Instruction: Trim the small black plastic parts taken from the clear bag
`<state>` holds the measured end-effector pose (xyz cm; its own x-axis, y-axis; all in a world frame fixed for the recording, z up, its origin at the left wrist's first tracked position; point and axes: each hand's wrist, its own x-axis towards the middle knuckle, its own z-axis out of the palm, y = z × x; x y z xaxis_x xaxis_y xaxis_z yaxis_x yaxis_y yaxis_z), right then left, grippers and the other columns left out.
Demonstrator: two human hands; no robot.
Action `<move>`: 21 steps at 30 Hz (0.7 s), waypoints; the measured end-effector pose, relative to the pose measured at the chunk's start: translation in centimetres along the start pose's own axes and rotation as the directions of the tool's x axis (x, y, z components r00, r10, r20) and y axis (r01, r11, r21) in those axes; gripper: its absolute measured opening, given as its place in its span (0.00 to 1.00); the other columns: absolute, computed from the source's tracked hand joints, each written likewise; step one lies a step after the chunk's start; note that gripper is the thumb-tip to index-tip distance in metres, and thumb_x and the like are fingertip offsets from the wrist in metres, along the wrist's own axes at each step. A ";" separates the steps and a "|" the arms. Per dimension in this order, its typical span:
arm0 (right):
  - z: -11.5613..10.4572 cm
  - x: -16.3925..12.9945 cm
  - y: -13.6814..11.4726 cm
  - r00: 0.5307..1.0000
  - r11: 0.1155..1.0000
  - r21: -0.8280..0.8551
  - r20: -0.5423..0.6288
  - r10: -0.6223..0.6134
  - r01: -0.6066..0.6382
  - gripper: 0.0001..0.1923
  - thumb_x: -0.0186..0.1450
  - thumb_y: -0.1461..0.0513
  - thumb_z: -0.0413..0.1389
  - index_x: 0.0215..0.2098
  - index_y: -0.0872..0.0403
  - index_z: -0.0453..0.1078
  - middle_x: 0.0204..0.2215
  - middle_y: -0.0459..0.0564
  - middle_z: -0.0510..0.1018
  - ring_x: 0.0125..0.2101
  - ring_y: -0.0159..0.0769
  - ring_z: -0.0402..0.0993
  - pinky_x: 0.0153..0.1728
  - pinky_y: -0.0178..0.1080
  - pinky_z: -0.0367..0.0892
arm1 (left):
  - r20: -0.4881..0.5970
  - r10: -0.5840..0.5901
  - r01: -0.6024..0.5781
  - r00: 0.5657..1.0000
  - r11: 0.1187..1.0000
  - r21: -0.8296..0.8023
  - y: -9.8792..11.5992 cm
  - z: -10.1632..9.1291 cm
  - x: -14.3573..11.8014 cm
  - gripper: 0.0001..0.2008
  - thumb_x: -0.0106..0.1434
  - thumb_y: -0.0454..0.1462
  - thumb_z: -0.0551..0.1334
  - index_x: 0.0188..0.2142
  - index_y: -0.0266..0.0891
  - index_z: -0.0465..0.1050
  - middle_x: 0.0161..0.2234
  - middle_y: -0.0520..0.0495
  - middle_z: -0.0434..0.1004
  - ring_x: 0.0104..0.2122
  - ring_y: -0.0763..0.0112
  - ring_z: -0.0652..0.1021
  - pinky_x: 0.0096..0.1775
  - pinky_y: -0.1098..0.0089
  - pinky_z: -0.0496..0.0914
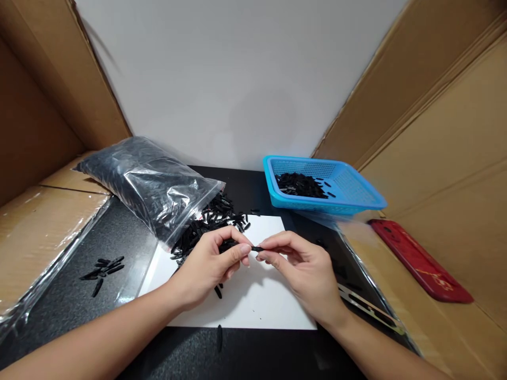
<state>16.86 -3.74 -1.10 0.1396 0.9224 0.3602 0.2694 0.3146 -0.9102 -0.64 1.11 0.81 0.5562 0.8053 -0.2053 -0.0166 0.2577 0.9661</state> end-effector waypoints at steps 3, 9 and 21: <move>-0.2 0.1 -0.2 0.985 0.979 -0.113 0.048 -0.163 0.168 0.05 0.63 0.66 0.61 0.35 0.50 0.78 0.29 0.48 0.82 0.30 0.38 0.78 0.32 0.38 0.72 | -0.008 0.049 -0.049 0.999 0.996 0.078 0.0 0.0 -0.1 0.12 0.63 0.44 0.64 0.29 0.38 0.69 0.21 0.56 0.69 0.16 0.82 0.59 0.18 0.78 0.52; -0.7 0.3 -0.5 0.863 0.819 -0.281 0.236 -0.447 0.501 0.10 0.66 0.70 0.55 0.33 0.51 0.76 0.29 0.51 0.82 0.30 0.38 0.79 0.31 0.38 0.73 | 0.017 0.060 -0.061 0.998 0.994 0.091 -0.2 0.1 -0.1 0.14 0.64 0.46 0.63 0.29 0.38 0.68 0.21 0.56 0.68 0.17 0.81 0.59 0.18 0.78 0.54; -0.5 0.1 -0.6 0.987 0.975 -0.170 0.102 -0.128 0.144 0.05 0.67 0.65 0.57 0.34 0.53 0.74 0.25 0.44 0.79 0.23 0.30 0.77 0.27 0.32 0.69 | -0.030 0.145 -0.132 0.989 0.957 0.258 -0.2 -0.3 -0.3 0.13 0.66 0.45 0.59 0.30 0.39 0.67 0.21 0.57 0.64 0.18 0.80 0.58 0.21 0.76 0.53</move>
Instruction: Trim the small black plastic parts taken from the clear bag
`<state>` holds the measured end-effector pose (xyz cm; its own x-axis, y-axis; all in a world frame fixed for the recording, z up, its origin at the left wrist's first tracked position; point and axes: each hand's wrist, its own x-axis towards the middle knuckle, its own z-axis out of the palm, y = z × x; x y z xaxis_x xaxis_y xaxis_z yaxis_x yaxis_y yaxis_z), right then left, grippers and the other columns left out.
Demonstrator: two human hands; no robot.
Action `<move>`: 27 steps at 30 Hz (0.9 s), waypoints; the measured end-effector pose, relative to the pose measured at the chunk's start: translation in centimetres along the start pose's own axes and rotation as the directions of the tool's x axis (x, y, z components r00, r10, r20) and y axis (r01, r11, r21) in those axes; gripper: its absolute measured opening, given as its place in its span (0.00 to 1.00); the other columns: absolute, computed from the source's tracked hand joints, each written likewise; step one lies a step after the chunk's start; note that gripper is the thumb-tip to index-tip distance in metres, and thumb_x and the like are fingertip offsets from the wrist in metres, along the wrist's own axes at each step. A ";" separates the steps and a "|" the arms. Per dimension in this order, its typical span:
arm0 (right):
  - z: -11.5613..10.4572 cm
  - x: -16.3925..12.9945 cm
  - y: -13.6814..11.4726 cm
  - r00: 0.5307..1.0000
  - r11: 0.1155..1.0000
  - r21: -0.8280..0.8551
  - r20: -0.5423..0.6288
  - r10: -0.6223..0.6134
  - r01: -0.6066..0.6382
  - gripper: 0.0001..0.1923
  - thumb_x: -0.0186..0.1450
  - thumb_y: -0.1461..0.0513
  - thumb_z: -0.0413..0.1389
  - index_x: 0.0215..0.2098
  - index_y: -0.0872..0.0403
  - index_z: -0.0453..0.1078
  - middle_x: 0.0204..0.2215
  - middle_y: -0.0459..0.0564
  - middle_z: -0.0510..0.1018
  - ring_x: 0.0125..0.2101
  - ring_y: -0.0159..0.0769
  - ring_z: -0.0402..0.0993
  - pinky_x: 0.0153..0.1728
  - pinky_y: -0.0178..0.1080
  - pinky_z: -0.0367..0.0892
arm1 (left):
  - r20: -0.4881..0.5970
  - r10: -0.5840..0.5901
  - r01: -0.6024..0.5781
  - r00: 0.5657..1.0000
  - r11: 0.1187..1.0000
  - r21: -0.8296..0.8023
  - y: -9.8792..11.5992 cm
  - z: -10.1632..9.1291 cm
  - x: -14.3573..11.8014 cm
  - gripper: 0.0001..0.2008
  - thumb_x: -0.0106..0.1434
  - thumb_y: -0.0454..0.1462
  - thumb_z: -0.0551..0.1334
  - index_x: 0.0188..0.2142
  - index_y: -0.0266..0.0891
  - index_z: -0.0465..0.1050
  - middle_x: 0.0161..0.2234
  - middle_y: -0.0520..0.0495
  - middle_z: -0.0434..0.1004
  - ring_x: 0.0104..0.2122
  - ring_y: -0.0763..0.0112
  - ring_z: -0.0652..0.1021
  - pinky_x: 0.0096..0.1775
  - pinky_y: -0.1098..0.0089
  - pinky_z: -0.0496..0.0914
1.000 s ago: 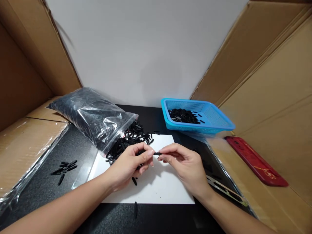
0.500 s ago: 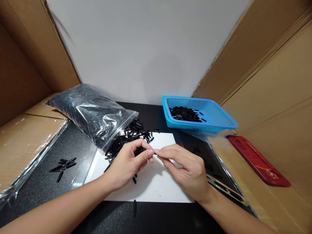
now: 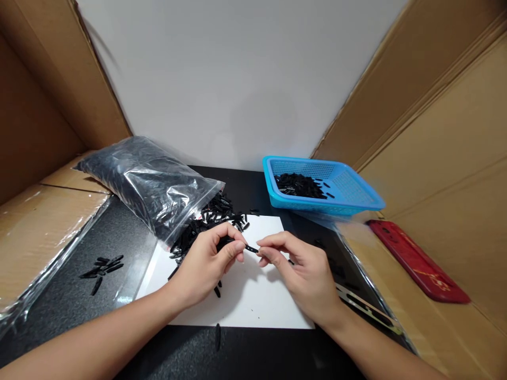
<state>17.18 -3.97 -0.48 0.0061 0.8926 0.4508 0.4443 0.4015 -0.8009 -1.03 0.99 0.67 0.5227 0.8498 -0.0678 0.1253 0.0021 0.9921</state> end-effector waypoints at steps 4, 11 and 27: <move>0.5 -0.2 -0.2 0.996 0.997 0.040 0.067 0.066 -0.069 0.03 0.66 0.63 0.58 0.36 0.54 0.75 0.26 0.45 0.80 0.23 0.32 0.77 0.27 0.33 0.70 | -0.029 0.084 -0.078 0.996 0.984 0.159 0.0 0.1 -0.1 0.11 0.67 0.42 0.58 0.31 0.39 0.68 0.24 0.55 0.68 0.20 0.78 0.62 0.24 0.75 0.57; 0.6 0.1 -0.5 0.928 0.895 0.269 0.211 0.306 -0.356 0.06 0.62 0.61 0.58 0.28 0.54 0.71 0.22 0.46 0.78 0.24 0.35 0.79 0.25 0.33 0.71 | 0.032 0.309 -0.297 0.951 0.872 0.388 -0.4 0.2 -0.1 0.08 0.67 0.34 0.56 0.31 0.38 0.69 0.26 0.52 0.73 0.27 0.75 0.71 0.30 0.75 0.63; 0.9 -0.6 0.4 0.999 0.982 0.189 -0.011 0.031 -0.028 0.09 0.67 0.67 0.54 0.44 0.50 0.71 0.36 0.47 0.78 0.33 0.33 0.80 0.37 0.36 0.74 | -0.027 0.035 -0.036 0.999 0.998 -0.042 0.0 0.2 0.0 0.12 0.66 0.44 0.61 0.31 0.39 0.68 0.22 0.57 0.67 0.18 0.81 0.58 0.21 0.76 0.53</move>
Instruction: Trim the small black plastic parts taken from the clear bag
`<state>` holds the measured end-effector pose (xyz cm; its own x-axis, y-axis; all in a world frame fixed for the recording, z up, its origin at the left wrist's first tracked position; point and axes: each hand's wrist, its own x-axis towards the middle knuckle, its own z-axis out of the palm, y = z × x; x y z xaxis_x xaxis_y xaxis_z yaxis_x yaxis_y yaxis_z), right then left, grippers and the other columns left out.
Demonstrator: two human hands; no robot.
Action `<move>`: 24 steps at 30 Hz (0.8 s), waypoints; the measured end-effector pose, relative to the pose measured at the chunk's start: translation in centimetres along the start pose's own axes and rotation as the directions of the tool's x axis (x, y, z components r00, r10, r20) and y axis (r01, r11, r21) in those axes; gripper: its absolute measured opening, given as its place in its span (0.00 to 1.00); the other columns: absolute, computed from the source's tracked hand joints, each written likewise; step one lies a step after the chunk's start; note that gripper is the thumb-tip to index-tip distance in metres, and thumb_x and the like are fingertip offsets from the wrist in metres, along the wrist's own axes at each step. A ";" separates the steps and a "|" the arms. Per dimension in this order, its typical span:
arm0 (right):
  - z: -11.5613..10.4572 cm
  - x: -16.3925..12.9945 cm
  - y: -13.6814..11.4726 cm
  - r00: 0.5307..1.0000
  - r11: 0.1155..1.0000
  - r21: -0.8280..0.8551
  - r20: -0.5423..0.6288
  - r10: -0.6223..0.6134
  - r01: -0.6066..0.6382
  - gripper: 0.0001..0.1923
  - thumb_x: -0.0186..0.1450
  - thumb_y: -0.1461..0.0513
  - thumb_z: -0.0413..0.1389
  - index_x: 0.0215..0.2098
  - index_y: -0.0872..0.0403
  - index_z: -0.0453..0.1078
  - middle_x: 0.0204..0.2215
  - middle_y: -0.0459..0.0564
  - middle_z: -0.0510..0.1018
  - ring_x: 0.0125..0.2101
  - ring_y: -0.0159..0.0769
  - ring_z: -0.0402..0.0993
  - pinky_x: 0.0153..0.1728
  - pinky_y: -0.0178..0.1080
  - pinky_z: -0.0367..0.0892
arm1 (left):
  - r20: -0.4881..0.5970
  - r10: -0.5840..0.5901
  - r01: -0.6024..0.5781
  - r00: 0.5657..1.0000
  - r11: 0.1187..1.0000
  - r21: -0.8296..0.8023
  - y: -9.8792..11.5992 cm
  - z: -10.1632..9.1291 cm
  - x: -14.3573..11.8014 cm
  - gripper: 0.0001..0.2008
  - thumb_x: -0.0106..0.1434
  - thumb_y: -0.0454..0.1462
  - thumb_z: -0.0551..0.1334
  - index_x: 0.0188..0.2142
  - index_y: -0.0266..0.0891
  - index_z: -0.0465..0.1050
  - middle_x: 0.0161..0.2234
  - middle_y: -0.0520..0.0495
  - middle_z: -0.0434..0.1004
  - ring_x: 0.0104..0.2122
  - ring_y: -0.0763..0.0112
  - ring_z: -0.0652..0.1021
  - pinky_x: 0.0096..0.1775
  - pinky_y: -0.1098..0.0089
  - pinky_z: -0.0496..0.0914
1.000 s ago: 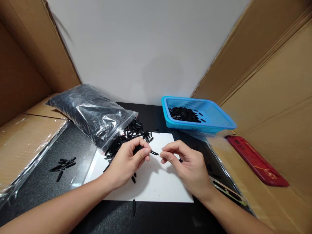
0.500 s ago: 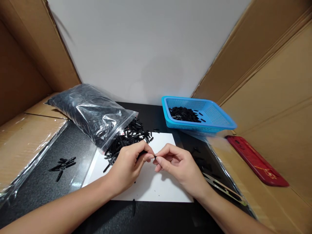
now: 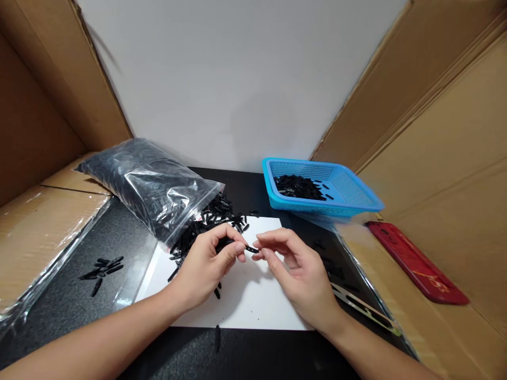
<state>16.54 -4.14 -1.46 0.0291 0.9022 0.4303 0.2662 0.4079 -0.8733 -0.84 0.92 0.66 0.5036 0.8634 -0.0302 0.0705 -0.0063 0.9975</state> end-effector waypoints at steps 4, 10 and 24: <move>0.0 0.1 -0.3 0.983 0.977 -0.108 0.019 -0.183 0.184 0.11 0.65 0.71 0.57 0.43 0.51 0.72 0.34 0.47 0.79 0.35 0.33 0.77 0.38 0.36 0.72 | 0.022 -0.035 0.037 0.999 0.994 -0.102 0.0 0.3 -0.1 0.13 0.64 0.45 0.63 0.31 0.38 0.68 0.23 0.56 0.69 0.18 0.82 0.58 0.20 0.76 0.52; -0.2 0.3 -0.8 0.993 0.994 -0.003 -0.061 -0.106 0.106 0.06 0.64 0.69 0.60 0.35 0.52 0.76 0.29 0.46 0.82 0.31 0.34 0.80 0.35 0.35 0.73 | 0.063 -0.236 0.244 0.970 0.920 -0.306 0.6 0.7 -0.2 0.13 0.66 0.45 0.60 0.32 0.37 0.69 0.24 0.54 0.70 0.18 0.81 0.58 0.18 0.78 0.48; -0.3 0.9 -1.2 0.950 0.912 0.337 -0.119 0.290 -0.236 0.13 0.54 0.53 0.70 0.26 0.53 0.77 0.22 0.46 0.80 0.23 0.37 0.81 0.27 0.36 0.77 | 0.166 -0.221 0.271 0.961 0.873 -0.407 0.5 0.7 -0.1 0.13 0.67 0.46 0.60 0.33 0.39 0.64 0.23 0.52 0.75 0.17 0.82 0.55 0.20 0.75 0.44</move>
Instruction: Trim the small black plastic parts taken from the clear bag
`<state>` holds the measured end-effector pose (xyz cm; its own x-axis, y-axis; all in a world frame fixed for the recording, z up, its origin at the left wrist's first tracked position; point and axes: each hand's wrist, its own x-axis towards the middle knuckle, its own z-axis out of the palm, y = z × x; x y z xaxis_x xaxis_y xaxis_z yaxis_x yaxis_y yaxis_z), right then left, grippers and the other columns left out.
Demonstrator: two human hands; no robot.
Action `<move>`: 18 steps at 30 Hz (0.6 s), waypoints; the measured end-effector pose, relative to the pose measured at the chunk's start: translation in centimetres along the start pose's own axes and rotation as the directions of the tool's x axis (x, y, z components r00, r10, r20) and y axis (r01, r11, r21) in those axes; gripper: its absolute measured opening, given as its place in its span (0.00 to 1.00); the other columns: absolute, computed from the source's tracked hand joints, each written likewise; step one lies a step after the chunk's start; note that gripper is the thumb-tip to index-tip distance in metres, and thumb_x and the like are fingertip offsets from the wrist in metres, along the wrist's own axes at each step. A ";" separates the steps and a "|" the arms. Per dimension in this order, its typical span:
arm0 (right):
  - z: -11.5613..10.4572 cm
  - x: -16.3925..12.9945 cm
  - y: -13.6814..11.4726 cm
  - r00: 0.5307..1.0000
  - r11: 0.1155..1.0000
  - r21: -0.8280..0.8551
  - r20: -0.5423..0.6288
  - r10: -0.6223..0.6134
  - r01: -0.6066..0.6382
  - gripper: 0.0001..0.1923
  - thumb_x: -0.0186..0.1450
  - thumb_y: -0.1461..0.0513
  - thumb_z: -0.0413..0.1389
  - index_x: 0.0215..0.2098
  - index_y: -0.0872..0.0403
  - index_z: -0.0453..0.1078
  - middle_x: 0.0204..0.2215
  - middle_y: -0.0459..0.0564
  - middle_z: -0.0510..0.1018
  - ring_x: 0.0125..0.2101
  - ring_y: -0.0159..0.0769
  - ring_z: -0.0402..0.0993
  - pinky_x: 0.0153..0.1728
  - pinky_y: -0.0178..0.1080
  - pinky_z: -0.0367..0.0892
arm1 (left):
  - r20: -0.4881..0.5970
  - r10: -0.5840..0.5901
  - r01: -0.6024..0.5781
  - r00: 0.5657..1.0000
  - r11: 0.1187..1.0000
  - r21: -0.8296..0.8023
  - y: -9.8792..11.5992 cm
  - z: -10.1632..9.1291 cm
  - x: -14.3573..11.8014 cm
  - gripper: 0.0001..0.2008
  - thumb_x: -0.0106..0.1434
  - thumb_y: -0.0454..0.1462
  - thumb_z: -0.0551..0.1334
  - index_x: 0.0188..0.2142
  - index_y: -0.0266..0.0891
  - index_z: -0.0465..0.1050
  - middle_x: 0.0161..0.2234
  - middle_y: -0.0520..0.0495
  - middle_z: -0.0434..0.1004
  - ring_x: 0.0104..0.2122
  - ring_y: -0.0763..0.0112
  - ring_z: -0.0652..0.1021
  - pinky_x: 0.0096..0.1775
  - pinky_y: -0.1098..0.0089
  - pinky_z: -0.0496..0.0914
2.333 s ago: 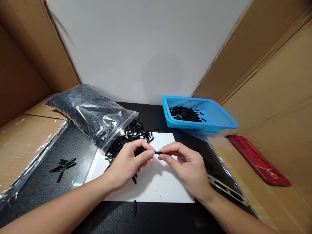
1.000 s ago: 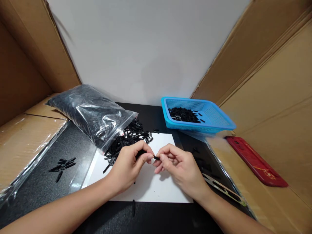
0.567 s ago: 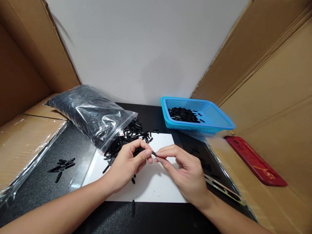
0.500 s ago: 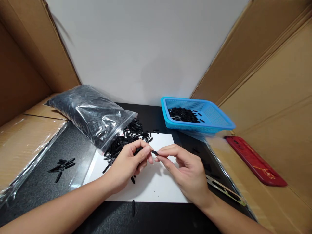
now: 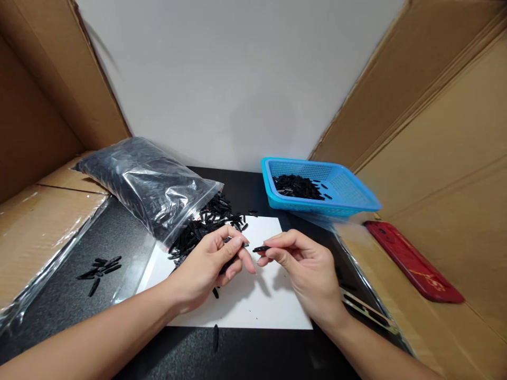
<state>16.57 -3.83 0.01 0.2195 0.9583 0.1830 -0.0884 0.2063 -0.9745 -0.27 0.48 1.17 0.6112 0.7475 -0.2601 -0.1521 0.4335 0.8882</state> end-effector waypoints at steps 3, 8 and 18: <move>0.0 0.0 0.0 1.000 1.000 0.000 -0.004 0.018 -0.018 0.15 0.53 0.52 0.70 0.25 0.53 0.76 0.22 0.46 0.80 0.22 0.38 0.81 0.27 0.37 0.77 | 0.004 -0.002 0.002 1.000 1.000 0.020 -0.1 -0.1 0.0 0.16 0.65 0.47 0.63 0.29 0.39 0.63 0.19 0.54 0.71 0.17 0.82 0.54 0.20 0.75 0.43; -0.1 -0.1 0.0 0.999 1.000 -0.008 0.014 0.031 -0.030 0.17 0.52 0.50 0.70 0.25 0.53 0.75 0.22 0.46 0.79 0.22 0.39 0.81 0.27 0.40 0.77 | -0.046 -0.002 0.001 0.999 1.000 -0.017 -0.1 -0.1 0.0 0.16 0.59 0.46 0.68 0.28 0.37 0.66 0.22 0.54 0.72 0.18 0.83 0.56 0.20 0.76 0.45; -0.3 0.6 0.1 0.967 0.967 0.123 0.152 0.203 -0.223 0.09 0.63 0.57 0.59 0.32 0.52 0.66 0.30 0.48 0.77 0.26 0.32 0.72 0.22 0.32 0.64 | -0.074 -0.018 0.016 0.997 1.000 -0.022 0.3 0.1 0.0 0.11 0.59 0.42 0.68 0.31 0.36 0.71 0.26 0.50 0.77 0.19 0.82 0.57 0.20 0.76 0.44</move>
<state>16.95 -3.30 -0.01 0.0468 0.9989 -0.0015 -0.2541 0.0105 -0.9671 -0.27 0.54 1.53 0.5545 0.7750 -0.3031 -0.1590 0.4562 0.8756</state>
